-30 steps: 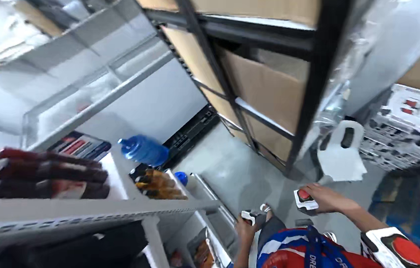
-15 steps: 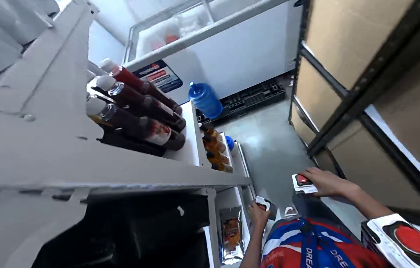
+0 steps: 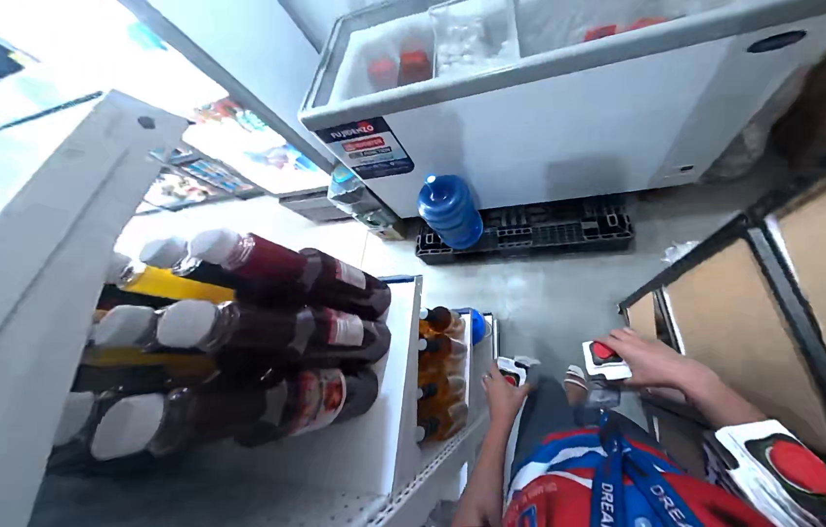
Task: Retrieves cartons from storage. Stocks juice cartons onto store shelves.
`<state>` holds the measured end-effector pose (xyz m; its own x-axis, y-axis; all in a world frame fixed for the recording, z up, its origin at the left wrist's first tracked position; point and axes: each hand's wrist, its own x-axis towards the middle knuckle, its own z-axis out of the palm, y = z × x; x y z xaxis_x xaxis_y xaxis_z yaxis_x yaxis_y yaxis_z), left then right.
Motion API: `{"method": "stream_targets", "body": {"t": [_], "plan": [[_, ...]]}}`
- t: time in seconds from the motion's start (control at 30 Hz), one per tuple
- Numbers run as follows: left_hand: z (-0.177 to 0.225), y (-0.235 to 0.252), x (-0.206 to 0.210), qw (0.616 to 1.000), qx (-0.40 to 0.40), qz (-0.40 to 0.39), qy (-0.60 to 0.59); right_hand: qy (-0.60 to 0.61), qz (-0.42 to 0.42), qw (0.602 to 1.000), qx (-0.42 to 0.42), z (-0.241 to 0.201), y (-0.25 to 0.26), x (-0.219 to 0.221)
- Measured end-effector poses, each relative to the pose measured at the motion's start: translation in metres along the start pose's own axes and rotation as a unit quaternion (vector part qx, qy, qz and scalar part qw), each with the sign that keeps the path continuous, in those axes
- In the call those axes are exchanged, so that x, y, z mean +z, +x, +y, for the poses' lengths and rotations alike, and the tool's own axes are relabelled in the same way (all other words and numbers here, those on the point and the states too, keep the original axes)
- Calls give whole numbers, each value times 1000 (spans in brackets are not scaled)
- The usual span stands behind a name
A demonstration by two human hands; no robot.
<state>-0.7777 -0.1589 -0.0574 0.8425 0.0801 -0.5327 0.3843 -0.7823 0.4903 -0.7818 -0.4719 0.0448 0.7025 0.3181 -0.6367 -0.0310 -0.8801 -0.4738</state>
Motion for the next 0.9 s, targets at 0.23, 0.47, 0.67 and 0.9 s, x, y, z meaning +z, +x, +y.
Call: {"method": "stream_targets", "body": {"t": [0.23, 0.47, 0.67, 0.9], "plan": [[84, 120, -49, 982, -95, 57, -154, -28, -16, 999, 1, 19, 96, -115], [132, 209, -94, 949, -182, 64, -249, -36, -48, 998, -30, 8, 210, -224], [143, 262, -128, 878, -278, 124, -370, -115, -105, 984, -86, -37, 316, -302], [146, 316, -155, 677, -333, 200, -625, -175, -143, 956, -185, -100, 445, -380]]}}
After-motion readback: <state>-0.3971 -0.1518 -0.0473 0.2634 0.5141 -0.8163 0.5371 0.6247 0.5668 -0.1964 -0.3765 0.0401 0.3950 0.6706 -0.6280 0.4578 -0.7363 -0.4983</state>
